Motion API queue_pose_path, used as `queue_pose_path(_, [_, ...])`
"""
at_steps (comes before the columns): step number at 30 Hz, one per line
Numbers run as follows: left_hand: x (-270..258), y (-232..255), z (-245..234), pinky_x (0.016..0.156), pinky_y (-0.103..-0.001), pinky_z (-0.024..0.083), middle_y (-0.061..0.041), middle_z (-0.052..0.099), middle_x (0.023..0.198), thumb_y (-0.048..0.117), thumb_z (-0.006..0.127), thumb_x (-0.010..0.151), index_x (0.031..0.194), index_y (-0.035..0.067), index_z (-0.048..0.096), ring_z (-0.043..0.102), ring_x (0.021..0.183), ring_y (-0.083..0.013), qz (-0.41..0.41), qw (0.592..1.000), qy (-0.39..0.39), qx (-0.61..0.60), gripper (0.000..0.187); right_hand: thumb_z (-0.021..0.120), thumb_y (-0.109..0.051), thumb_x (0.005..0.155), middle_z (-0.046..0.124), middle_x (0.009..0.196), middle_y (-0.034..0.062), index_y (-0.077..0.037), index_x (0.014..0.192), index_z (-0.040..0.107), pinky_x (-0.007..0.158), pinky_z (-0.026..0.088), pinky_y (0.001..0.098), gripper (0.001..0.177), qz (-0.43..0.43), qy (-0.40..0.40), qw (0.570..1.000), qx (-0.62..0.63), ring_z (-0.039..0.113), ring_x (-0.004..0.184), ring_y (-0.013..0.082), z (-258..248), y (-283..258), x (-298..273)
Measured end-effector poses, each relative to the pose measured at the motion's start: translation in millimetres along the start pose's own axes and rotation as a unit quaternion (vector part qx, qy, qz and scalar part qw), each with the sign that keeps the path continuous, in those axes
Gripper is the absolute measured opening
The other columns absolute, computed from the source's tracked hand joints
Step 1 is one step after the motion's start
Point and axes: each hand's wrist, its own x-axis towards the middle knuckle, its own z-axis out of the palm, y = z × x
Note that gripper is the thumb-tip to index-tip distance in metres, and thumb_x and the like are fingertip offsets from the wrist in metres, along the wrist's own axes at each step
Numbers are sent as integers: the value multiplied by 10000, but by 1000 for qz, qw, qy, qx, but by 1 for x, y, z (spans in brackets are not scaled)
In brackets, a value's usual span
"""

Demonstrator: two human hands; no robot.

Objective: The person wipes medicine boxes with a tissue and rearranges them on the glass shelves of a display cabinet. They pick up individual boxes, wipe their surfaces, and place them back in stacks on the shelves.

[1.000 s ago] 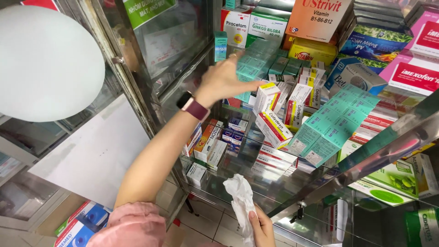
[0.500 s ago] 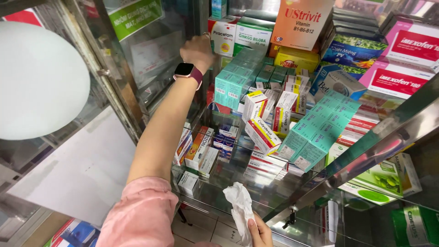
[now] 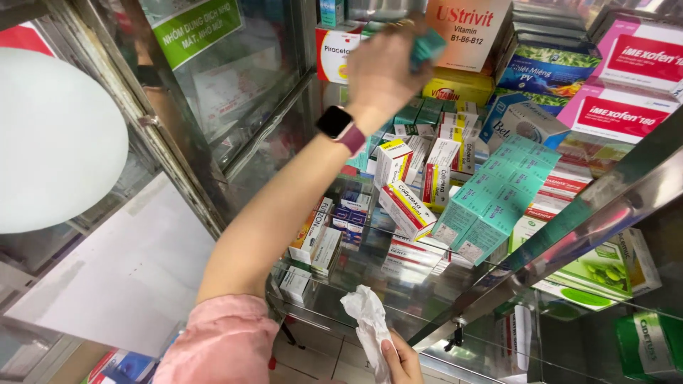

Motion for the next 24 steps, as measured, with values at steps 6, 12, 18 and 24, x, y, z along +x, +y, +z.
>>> queue_pose_path(6, [-16,1,-16,801,-445,573,-148,708,1144,594,816,762,1238,98,637,691,1039,-320,-47,989,-140,4,711,544,-163,1005,687,1372,191,81,1346,640,1092,407,354,431,-57,-14,998,-21,621,1289,254,-1,5,-2])
queue_pose_path(12, [-68,-17,-66,857,-500,541,-208,657,1260,626,833,685,1353,46,546,646,1127,-384,-136,966,-218,11,931,555,-146,997,668,1399,167,74,1359,611,1109,384,344,427,-73,11,997,-19,592,1319,247,-8,25,3])
queue_pose_path(18, [-80,-26,-62,916,-485,555,-200,717,1199,434,780,688,1323,188,649,689,1071,-415,-245,952,-182,-2,693,553,-188,1018,674,1388,169,69,1353,639,1062,407,330,430,-68,44,997,-20,600,1249,228,23,-25,-11])
queue_pose_path(24, [-104,-45,-111,930,-334,583,-127,770,1147,335,817,783,1262,86,669,761,1036,-211,-258,945,38,-197,560,555,-185,1026,687,1345,183,83,1282,670,1076,408,336,388,-165,29,979,-120,619,1258,240,40,-50,-20])
